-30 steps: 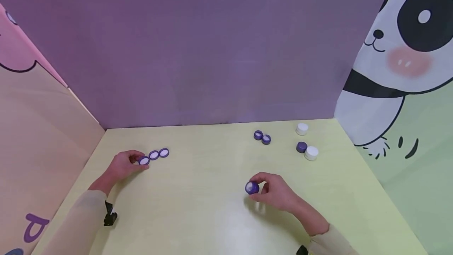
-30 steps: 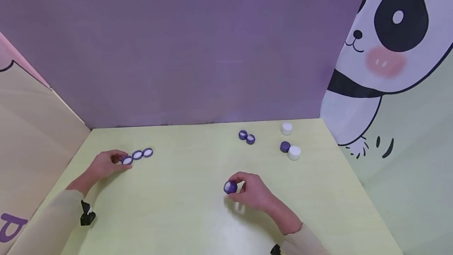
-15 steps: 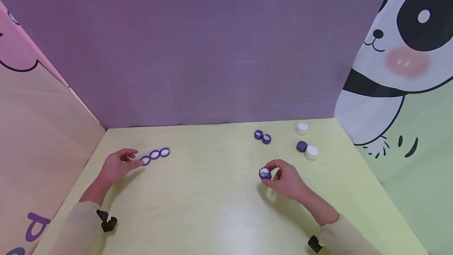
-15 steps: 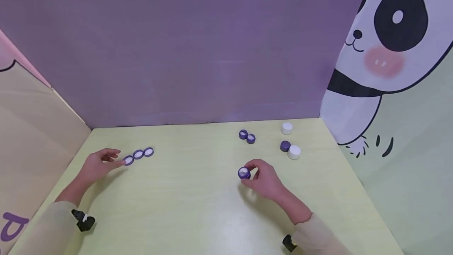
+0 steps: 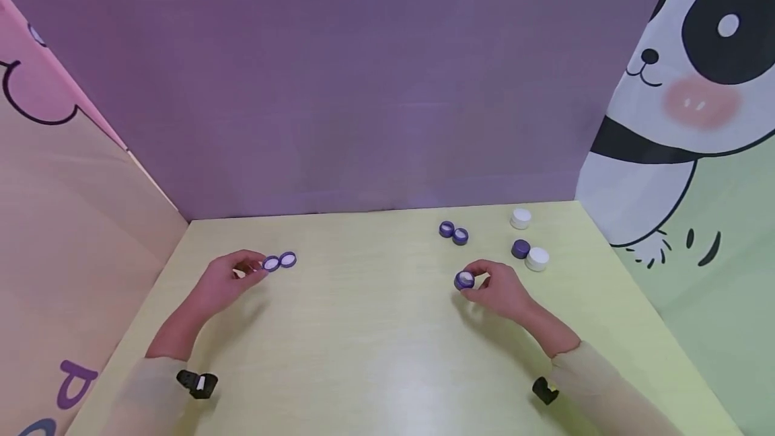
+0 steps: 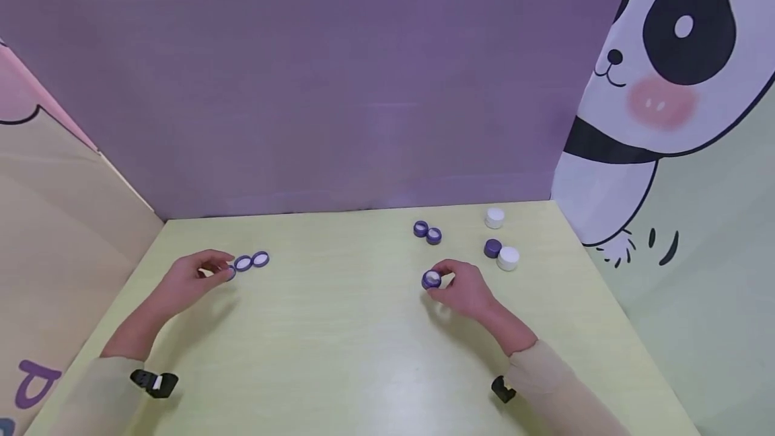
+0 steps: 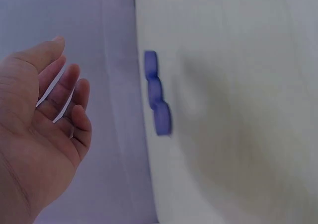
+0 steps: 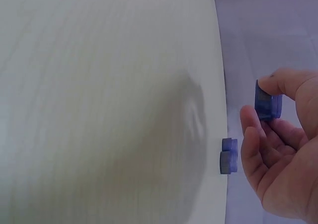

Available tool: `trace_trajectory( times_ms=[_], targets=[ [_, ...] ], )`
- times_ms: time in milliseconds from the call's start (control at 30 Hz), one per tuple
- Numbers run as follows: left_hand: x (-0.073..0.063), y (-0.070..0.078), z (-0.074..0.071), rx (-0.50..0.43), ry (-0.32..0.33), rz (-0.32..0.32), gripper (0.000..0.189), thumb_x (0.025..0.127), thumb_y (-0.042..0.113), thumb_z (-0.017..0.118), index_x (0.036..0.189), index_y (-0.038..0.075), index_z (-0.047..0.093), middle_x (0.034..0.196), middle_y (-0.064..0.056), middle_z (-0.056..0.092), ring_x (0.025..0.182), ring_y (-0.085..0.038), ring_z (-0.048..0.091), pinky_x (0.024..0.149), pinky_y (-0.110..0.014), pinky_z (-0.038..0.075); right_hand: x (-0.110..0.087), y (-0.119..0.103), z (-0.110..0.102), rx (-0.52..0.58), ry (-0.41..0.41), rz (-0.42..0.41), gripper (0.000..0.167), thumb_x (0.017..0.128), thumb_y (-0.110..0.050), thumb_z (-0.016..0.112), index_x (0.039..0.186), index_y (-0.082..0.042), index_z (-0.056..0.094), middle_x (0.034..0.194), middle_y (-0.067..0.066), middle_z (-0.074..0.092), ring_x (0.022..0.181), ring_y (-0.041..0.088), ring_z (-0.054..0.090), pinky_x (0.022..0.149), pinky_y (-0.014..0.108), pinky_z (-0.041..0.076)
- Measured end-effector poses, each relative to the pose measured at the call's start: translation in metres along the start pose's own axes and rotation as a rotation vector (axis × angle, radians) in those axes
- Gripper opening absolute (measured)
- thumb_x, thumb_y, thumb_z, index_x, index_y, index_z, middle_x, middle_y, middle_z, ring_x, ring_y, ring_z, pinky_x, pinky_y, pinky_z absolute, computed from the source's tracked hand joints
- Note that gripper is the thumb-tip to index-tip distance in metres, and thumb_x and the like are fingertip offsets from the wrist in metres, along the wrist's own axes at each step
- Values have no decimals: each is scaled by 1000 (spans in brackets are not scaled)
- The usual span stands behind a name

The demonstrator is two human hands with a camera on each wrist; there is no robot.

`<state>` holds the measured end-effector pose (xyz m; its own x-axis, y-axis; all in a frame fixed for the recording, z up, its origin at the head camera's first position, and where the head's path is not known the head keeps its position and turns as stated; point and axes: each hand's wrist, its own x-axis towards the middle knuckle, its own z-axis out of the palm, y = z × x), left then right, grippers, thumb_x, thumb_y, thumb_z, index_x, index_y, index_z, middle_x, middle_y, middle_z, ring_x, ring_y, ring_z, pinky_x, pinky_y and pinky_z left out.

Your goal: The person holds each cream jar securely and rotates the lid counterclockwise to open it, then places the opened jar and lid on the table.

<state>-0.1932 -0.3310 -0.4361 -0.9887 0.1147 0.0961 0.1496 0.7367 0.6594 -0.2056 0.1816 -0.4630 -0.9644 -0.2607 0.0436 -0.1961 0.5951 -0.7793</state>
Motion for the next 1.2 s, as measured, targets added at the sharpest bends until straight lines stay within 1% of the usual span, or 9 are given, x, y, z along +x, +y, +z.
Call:
trace_trajectory(
  times_ms=[100, 233, 333, 467, 533, 667, 867, 1033, 1200],
  targets=[
    [2, 17, 2, -13, -45, 12, 28, 92, 17, 69, 116, 3, 65, 96, -7, 64, 87, -25, 56, 66, -30, 49, 7, 4, -1, -10, 17, 23, 30, 77, -13, 80, 104, -6, 69, 103, 10, 66, 62, 15, 55, 53, 28, 46],
    [2, 34, 7, -26, -101, 74, 22, 92, 16, 68, 112, 6, 67, 93, -1, 64, 85, -21, 57, 69, -31, 49, 18, 12, 0, -33, 52, 70, 30, 78, -17, 80, 103, -6, 68, 104, 10, 66, 63, 14, 56, 56, 30, 47],
    [-2, 46, 11, -26, -149, 124, 18, 93, 16, 68, 110, 9, 68, 93, 3, 64, 86, -18, 58, 73, -33, 47, 25, 18, 0, -69, 63, 88, 32, 80, -20, 80, 104, -4, 67, 103, 11, 67, 72, 18, 58, 62, 30, 48],
    [-6, 61, 16, -18, -201, 162, 16, 94, 18, 67, 109, 12, 68, 92, 6, 63, 87, -15, 58, 75, -37, 46, 33, 25, -4, -126, 82, 113, 34, 81, -23, 78, 105, -2, 66, 101, 11, 68, 88, 25, 61, 71, 33, 48],
    [-7, 67, 19, -10, -216, 176, 15, 94, 19, 67, 108, 14, 68, 91, 7, 62, 87, -14, 58, 76, -36, 47, 37, 29, -6, -139, 96, 131, 35, 81, -24, 78, 105, -2, 66, 100, 11, 68, 90, 26, 61, 72, 33, 47],
    [-9, 73, 26, 2, -267, 188, 15, 94, 20, 66, 108, 15, 68, 90, 9, 61, 86, -12, 58, 76, -33, 48, 47, 36, -9, -138, 113, 158, 37, 81, -25, 78, 105, -1, 64, 102, 14, 67, 88, 27, 60, 70, 33, 46],
    [-7, 77, 36, 16, -308, 226, 16, 94, 20, 66, 109, 14, 68, 90, 10, 62, 86, -11, 58, 77, -32, 50, 58, 38, -15, -158, 131, 190, 39, 81, -27, 78, 105, -1, 63, 103, 15, 66, 89, 28, 59, 73, 34, 46],
    [-8, 83, 41, -3, -353, 201, 17, 95, 23, 65, 110, 16, 67, 90, 11, 62, 87, -9, 58, 82, -36, 49, 62, 38, -19, -146, 129, 215, 41, 81, -25, 78, 106, 2, 62, 102, 17, 66, 89, 29, 60, 74, 36, 48],
    [-17, 84, 45, -12, -379, 180, 20, 96, 27, 64, 111, 15, 67, 90, 13, 61, 87, -8, 57, 85, -43, 48, 73, 43, -13, -139, 106, 240, 42, 82, -27, 77, 108, 2, 61, 99, 15, 65, 85, 25, 59, 70, 32, 48]
  ],
)
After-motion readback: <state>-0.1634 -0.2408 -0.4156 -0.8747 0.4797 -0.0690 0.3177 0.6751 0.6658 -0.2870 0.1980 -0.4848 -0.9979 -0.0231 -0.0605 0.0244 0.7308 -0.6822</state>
